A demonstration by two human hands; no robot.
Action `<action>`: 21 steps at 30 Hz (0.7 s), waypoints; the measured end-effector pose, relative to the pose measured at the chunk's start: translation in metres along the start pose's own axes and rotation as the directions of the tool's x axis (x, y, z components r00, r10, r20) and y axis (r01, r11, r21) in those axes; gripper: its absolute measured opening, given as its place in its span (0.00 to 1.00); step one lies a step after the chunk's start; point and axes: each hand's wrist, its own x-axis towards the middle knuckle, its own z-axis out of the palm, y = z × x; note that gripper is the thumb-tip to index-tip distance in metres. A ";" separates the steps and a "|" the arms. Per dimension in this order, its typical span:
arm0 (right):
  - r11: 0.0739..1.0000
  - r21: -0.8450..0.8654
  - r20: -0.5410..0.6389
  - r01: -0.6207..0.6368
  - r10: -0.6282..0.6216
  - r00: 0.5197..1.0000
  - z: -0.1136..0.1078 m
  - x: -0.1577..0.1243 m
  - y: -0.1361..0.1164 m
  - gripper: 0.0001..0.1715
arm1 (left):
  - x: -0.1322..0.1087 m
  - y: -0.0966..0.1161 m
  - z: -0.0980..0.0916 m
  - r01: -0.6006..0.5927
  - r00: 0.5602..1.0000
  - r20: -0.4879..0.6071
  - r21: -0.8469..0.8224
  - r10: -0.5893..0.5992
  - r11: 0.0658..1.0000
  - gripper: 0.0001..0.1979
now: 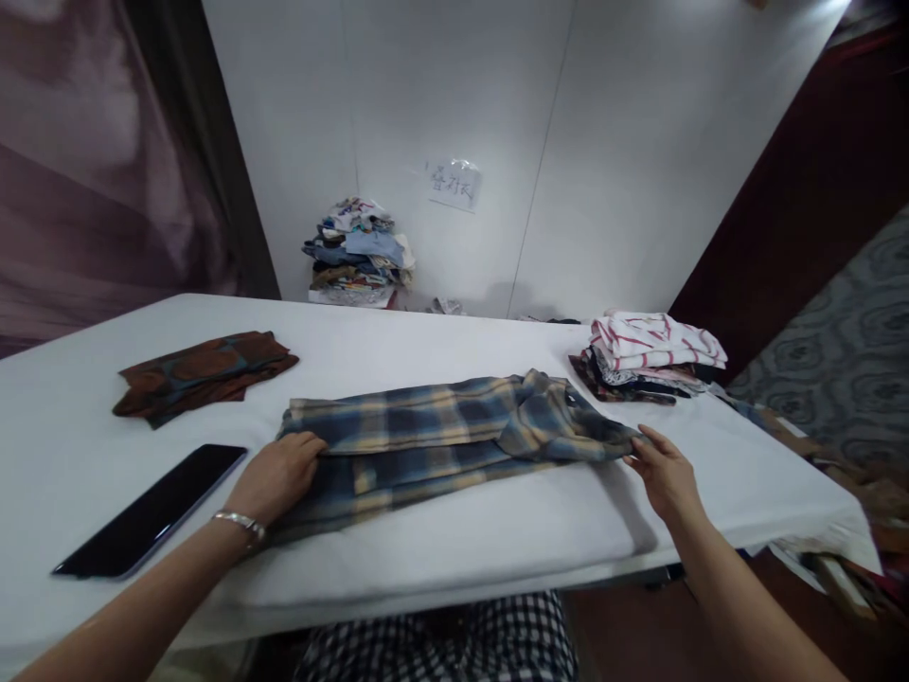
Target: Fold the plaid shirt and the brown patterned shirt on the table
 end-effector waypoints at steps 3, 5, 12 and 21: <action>0.990 -0.005 -0.072 0.144 -0.144 0.987 0.003 0.001 -0.007 0.25 | -0.001 0.000 0.000 -0.002 1.000 -0.027 -0.015 0.002 1.000 0.17; 0.972 -0.006 -0.109 0.233 -0.232 0.966 0.011 0.005 -0.016 0.24 | -0.003 0.000 0.003 -0.006 1.000 0.013 -0.032 0.007 0.999 0.17; 0.814 0.005 0.032 0.581 -0.581 0.813 0.112 0.020 -0.072 0.19 | -0.009 0.002 -0.001 0.026 0.997 0.072 -0.097 -0.020 0.995 0.15; 0.739 0.170 0.938 0.652 -0.324 0.123 0.286 -0.042 -0.085 0.31 | -0.011 0.011 -0.001 0.242 0.970 0.084 -0.392 -0.228 0.888 0.27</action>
